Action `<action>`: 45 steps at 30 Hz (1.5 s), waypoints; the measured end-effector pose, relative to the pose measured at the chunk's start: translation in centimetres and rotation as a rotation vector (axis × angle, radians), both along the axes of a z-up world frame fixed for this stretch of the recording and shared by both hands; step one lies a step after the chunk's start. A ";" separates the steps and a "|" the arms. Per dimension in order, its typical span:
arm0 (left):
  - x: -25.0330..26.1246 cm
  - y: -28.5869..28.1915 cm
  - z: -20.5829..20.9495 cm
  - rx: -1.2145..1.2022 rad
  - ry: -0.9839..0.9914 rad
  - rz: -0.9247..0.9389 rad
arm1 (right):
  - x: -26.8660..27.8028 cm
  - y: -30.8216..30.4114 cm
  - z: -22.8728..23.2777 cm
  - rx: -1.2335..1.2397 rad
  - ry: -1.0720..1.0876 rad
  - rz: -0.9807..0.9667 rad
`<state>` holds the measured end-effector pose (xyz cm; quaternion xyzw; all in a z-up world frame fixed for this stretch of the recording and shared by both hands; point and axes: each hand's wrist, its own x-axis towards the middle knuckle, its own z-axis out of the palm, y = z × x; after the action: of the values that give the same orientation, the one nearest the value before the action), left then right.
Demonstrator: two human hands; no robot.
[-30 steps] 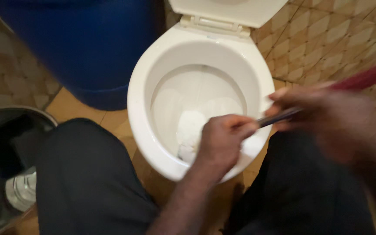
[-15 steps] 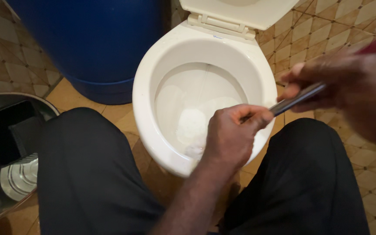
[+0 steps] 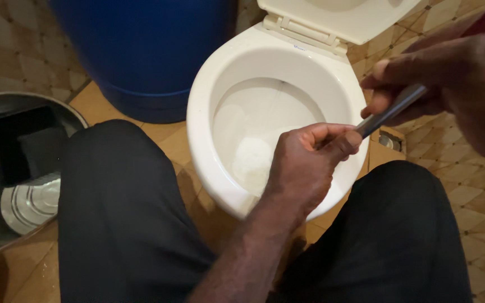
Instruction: The person scrubs the inside of a toilet bowl using a toilet brush with a red handle. They repeatedly scrub the bowl's interior surfaces and water, maintaining a seated position on the floor throughout the task.
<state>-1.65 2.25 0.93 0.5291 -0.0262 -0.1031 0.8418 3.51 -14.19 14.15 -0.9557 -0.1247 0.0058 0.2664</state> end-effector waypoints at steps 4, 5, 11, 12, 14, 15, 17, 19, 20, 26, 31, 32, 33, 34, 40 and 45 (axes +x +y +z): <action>0.3 0.9 -0.5 0.048 0.048 0.032 | -0.9 0.8 -0.9 -0.627 -0.340 0.259; 0.3 1.2 -0.6 0.070 0.071 0.043 | -1.1 1.3 -1.3 -0.599 -0.339 0.261; 0.1 0.1 0.5 -0.040 -0.041 0.061 | -0.8 1.7 0.4 -0.209 -0.111 0.123; -0.1 -0.1 0.5 0.053 0.009 0.058 | -0.7 1.4 0.4 0.074 0.012 0.001; -0.2 -0.5 0.5 0.240 0.096 0.044 | -0.8 0.9 -0.1 0.193 0.056 -0.030; -0.2 -0.4 0.4 0.264 0.065 0.088 | -1.0 0.7 -0.5 0.032 -0.024 0.064; 0.2 0.0 0.4 0.317 -0.012 0.169 | -1.5 0.6 -1.7 0.015 -0.030 0.106; 0.3 -0.1 0.7 0.295 -0.022 0.155 | -1.8 0.6 -2.0 0.308 0.119 0.003; 0.2 -0.2 0.7 0.282 -0.018 0.151 | -1.8 0.6 -1.9 0.349 0.133 -0.094; -0.4 -2.5 1.0 0.321 -0.047 0.174 | 0.4 -2.0 -0.5 0.523 0.231 -0.095; 0.4 -1.1 0.4 0.442 -0.055 0.227 | 0.4 -4.2 -5.6 0.570 0.247 -0.287; 0.4 -1.1 0.5 0.457 -0.032 0.217 | 0.5 -4.8 -5.8 0.570 0.249 -0.236; 0.3 -1.3 0.6 0.442 -0.021 0.183 | 0.7 -5.4 -5.5 0.570 0.251 -0.184; 0.0 -1.6 0.8 0.428 -0.007 0.148 | 1.0 -6.0 -5.0 0.569 0.255 -0.134; -0.3 -1.9 1.0 0.396 -0.065 0.176 | 4.0 -7.1 -3.8 0.594 0.359 0.321; 1.0 -0.6 0.2 0.468 -0.045 0.178 | 1.4 -5.2 -6.8 0.528 0.189 -0.256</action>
<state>-0.65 1.70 1.15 0.7121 0.0264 -0.0204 0.7013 4.89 -19.34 7.35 -0.8565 0.0249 0.0285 0.5147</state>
